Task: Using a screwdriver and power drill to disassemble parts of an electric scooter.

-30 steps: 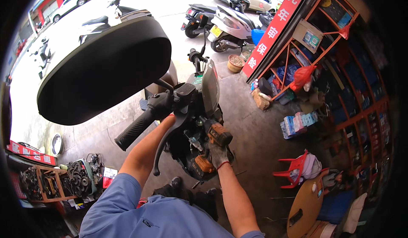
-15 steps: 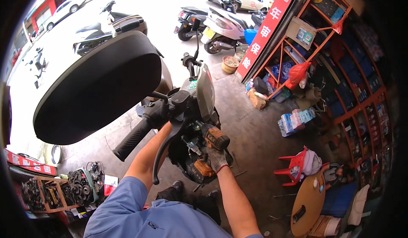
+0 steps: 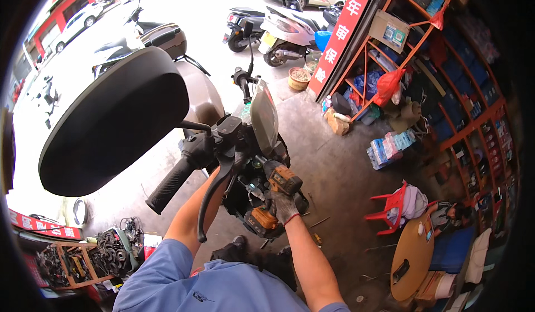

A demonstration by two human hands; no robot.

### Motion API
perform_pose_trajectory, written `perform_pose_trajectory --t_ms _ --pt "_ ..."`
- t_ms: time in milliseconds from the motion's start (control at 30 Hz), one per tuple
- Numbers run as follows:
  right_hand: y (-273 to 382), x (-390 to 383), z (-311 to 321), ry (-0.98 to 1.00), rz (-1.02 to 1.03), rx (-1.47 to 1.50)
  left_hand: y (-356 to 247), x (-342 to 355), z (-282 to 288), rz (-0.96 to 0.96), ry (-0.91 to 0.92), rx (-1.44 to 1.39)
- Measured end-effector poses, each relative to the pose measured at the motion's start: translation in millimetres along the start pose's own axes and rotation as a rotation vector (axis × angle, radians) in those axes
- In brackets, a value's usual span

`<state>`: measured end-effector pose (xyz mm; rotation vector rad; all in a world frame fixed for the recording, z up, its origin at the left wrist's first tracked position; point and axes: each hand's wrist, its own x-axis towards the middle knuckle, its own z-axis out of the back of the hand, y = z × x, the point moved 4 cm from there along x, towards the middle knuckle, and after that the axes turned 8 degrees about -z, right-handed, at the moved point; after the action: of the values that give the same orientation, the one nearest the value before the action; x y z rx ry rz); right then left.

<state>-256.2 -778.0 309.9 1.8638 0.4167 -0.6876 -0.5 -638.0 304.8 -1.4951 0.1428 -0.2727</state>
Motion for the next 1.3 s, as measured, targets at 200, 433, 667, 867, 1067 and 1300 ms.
perform_pose_trajectory --t_ms 200,433,667,867,1067,1300 --pt "-10.5 0.9 -4.5 -0.004 -0.016 0.113 4.2 -7.9 -0.8 0.079 -0.016 -0.002" --pt "-13.1 -4.2 9.5 -0.043 0.112 -0.068 39.2 -84.3 -7.0 0.168 -0.019 -0.014" --pt "-57.1 -62.8 71.0 -0.019 0.045 0.221 57.7 -102.9 -22.1 0.234 -0.096 -0.277" --pt "-110.4 -134.1 165.4 -0.346 0.020 0.232 70.0 -106.3 11.6 -0.096 -0.112 0.020" --pt "-250.9 -199.0 319.9 -0.831 0.348 -0.948 -15.2 -157.6 -31.4 0.289 -0.040 -0.371" --pt "-304.4 -202.7 362.1 -1.008 -0.169 0.023 -16.9 -275.7 -82.6 0.573 0.335 -0.459"
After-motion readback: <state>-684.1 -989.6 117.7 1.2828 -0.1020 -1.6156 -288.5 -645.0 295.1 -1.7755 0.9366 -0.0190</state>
